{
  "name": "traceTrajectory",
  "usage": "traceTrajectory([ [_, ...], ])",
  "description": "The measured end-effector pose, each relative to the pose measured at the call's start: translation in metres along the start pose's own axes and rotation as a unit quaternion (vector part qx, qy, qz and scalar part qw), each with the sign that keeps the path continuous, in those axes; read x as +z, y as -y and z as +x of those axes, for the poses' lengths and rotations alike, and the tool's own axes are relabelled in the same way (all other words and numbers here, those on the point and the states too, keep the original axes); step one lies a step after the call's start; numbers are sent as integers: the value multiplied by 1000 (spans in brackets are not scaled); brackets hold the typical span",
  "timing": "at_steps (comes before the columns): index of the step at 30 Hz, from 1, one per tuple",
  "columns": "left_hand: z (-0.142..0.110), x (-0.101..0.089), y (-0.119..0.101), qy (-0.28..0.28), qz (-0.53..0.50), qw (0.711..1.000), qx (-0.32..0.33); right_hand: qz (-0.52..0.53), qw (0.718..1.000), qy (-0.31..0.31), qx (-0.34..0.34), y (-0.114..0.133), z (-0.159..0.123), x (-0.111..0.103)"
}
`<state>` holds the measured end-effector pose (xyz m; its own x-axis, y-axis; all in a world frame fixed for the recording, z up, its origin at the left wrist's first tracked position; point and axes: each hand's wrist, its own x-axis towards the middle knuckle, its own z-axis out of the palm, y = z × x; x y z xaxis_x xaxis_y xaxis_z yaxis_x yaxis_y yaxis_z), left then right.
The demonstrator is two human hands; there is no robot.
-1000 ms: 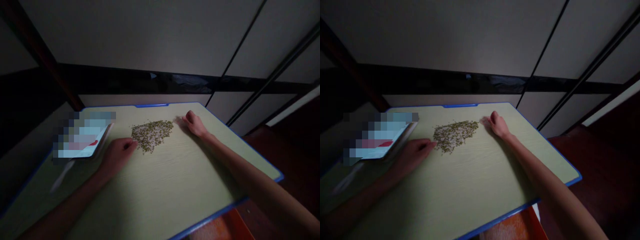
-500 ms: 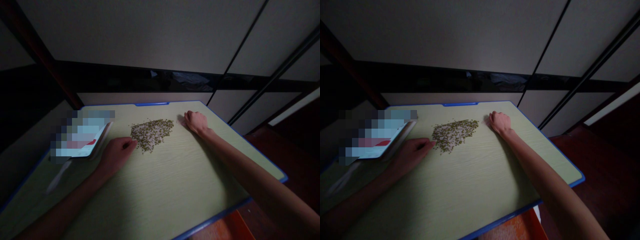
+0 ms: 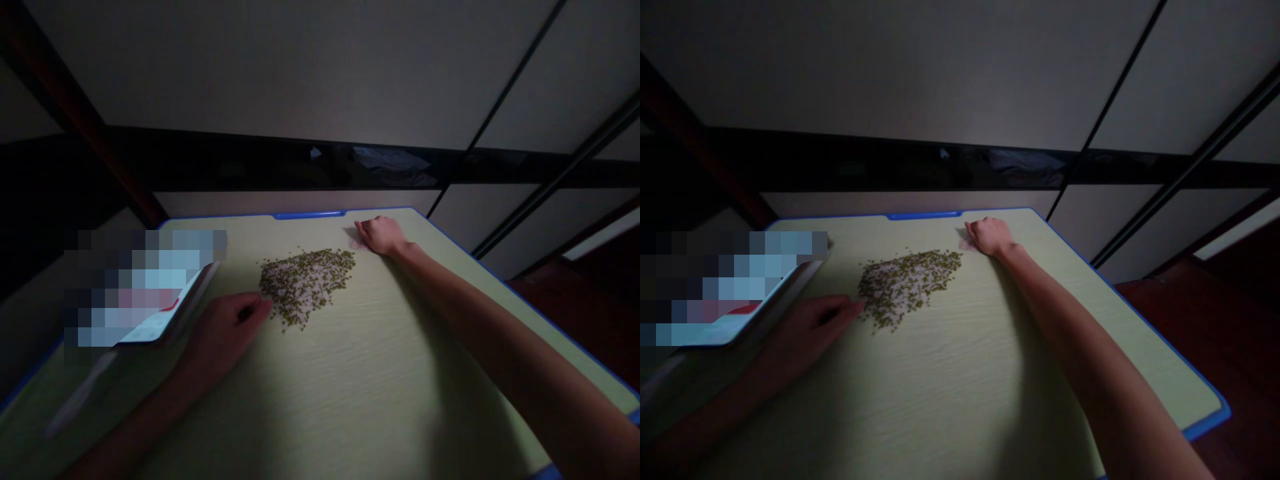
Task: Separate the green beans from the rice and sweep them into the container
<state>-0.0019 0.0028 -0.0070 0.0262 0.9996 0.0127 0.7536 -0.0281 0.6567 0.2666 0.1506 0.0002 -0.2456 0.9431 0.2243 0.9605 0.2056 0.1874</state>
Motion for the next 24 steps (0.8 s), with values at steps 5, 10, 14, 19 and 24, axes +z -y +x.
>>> traceTrajectory([
  [5, -1, -1, -1, 8, 0, 1000, -8, 0, 1000, 4, -25, -1, -5, -1],
  [10, -1, -1, 0, 8, 5, 1000, -3, -1, 999, 4, -38, -2, -13, -4],
  [14, -2, -2, -2, 5, 3, 1000, -3, 0, 999, 3, -39, -3, -22, -5],
  [19, -3, -3, -4, 0, 2, 1000, 2, -4, 1000, 11, -26, -3, -33, -8],
  [24, -1, -1, -1, -8, 8, 1000, 7, -8, 1000, 14, -21, 0, -37, -9],
])
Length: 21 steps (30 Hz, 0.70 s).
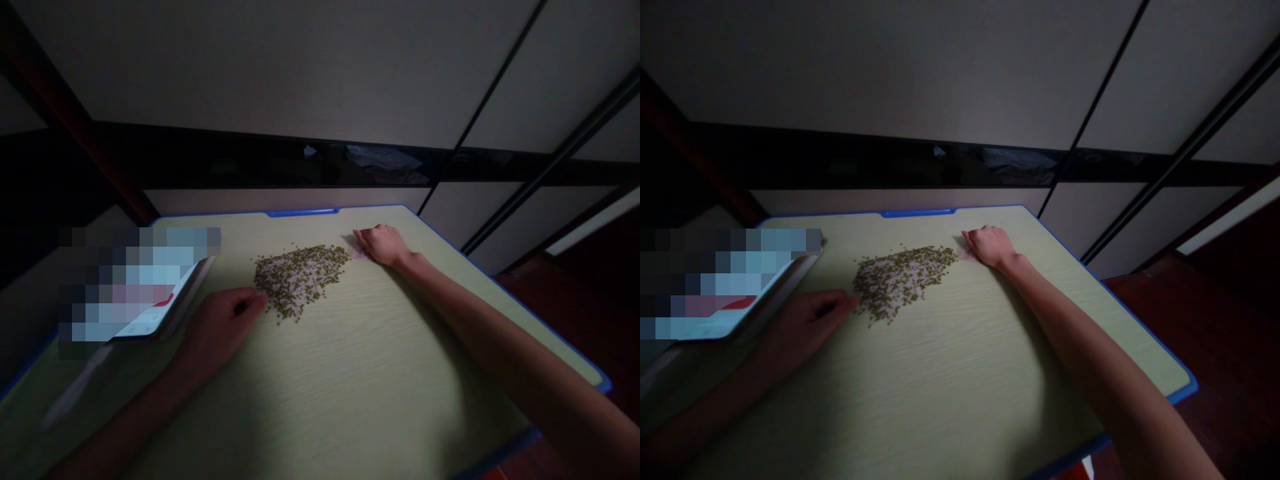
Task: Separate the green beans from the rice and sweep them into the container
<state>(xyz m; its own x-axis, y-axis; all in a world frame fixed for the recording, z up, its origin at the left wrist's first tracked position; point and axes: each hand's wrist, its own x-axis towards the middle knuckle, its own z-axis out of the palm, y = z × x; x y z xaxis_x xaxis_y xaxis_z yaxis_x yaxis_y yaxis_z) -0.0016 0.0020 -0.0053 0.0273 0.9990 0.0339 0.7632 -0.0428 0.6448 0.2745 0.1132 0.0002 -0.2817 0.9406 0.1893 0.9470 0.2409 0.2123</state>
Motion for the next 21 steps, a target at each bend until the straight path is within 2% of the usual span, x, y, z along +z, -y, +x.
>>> traceTrajectory([
  [21, -1, -1, -3, -3, 8, 1000, -11, 10, 1000, 16, 0, 11, -7, -4],
])
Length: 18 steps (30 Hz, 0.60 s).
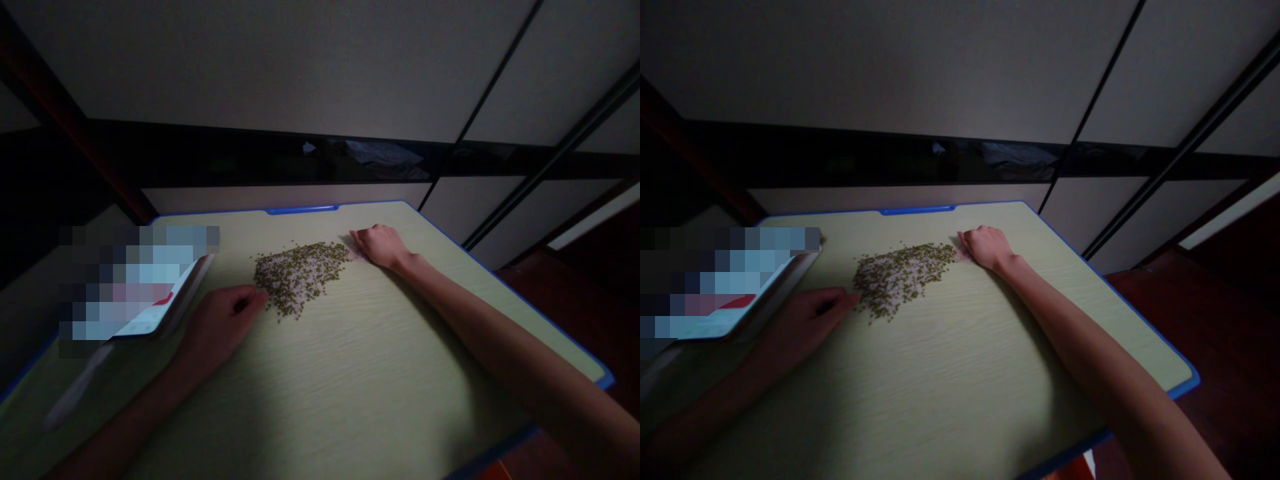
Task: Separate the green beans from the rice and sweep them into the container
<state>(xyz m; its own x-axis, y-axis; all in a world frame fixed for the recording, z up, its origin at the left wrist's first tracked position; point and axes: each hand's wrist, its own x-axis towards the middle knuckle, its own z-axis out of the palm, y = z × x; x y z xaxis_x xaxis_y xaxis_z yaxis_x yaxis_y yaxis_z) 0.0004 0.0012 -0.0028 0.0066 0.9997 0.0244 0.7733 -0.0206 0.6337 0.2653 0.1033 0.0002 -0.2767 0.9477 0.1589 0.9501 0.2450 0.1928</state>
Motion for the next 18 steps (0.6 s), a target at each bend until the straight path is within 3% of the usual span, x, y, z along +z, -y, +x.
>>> traceTrajectory([
  [11, 1, 2, 3, 3, -23, 1000, 10, -10, 1000, -10, -16, 5, -6, -1],
  [18, 3, -4, -1, -23, -56, 998, -14, -10, 1000, 3, -12, 9, -11, -4],
])
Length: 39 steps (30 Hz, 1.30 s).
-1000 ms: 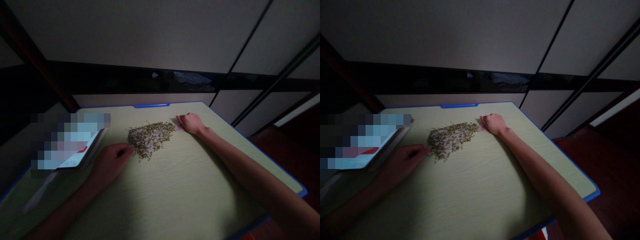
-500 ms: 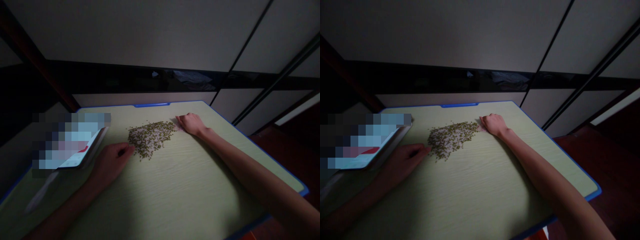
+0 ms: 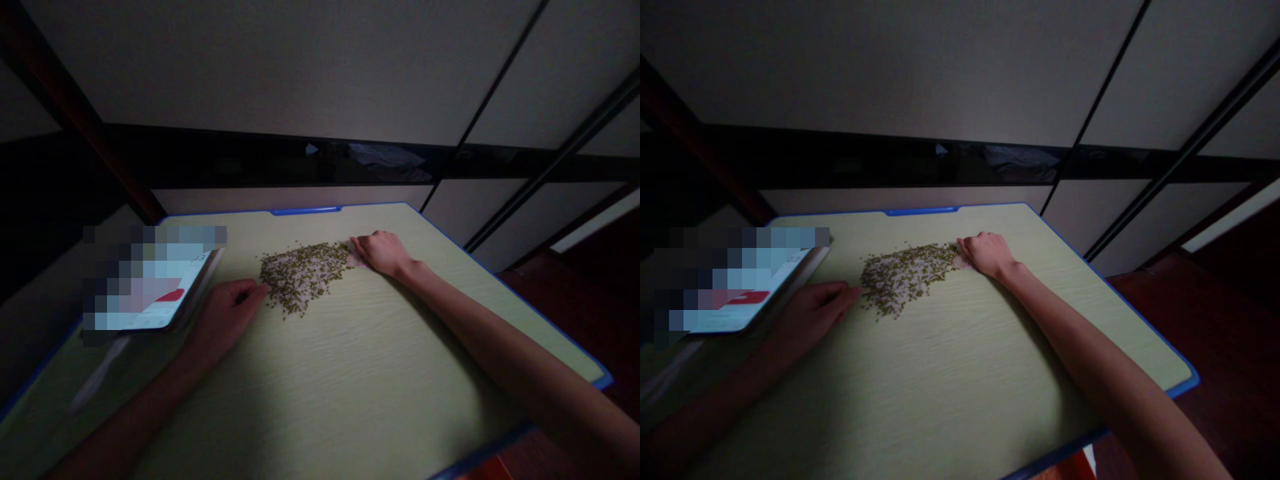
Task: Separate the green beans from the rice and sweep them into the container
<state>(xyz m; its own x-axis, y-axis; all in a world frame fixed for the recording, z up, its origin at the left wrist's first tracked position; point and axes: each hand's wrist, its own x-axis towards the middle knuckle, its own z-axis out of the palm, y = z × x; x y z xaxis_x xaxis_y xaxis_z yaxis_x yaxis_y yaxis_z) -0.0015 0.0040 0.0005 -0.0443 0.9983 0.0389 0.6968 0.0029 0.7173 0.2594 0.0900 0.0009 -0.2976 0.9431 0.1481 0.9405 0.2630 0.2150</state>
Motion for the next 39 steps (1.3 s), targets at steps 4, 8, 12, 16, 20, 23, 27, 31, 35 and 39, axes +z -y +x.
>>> traceTrajectory([
  [4, 0, -4, -5, -12, -18, 1000, -21, -1, 1000, 1, 3, 4, -3, -1],
  [8, -1, -4, -7, -21, -33, 999, -13, 3, 1000, -1, -1, 10, -3, -4],
  [12, -2, -4, -6, -21, -46, 999, -2, 5, 1000, 2, -9, 15, -3, -8],
  [16, -2, -3, -5, -18, -46, 999, 3, 3, 1000, 8, -10, 15, -8, -9],
  [20, -2, -2, -4, -20, -41, 999, 21, -1, 1000, 9, -5, 16, -13, -9],
  [23, -2, -1, -3, -19, -40, 999, 24, -2, 1000, 13, -5, 18, -15, -10],
  [27, -1, -1, -2, -21, -39, 999, 26, -2, 1000, 15, -10, 21, -18, -13],
  [31, -1, 0, -2, -22, -39, 999, 25, -3, 1000, 14, -12, 23, -22, -14],
  [35, -1, 0, -1, -24, -35, 999, 29, -3, 1000, 9, -16, 23, -26, -13],
  [39, -1, 0, -1, -20, -35, 999, 32, 0, 1000, 5, -17, 24, -31, -13],
])
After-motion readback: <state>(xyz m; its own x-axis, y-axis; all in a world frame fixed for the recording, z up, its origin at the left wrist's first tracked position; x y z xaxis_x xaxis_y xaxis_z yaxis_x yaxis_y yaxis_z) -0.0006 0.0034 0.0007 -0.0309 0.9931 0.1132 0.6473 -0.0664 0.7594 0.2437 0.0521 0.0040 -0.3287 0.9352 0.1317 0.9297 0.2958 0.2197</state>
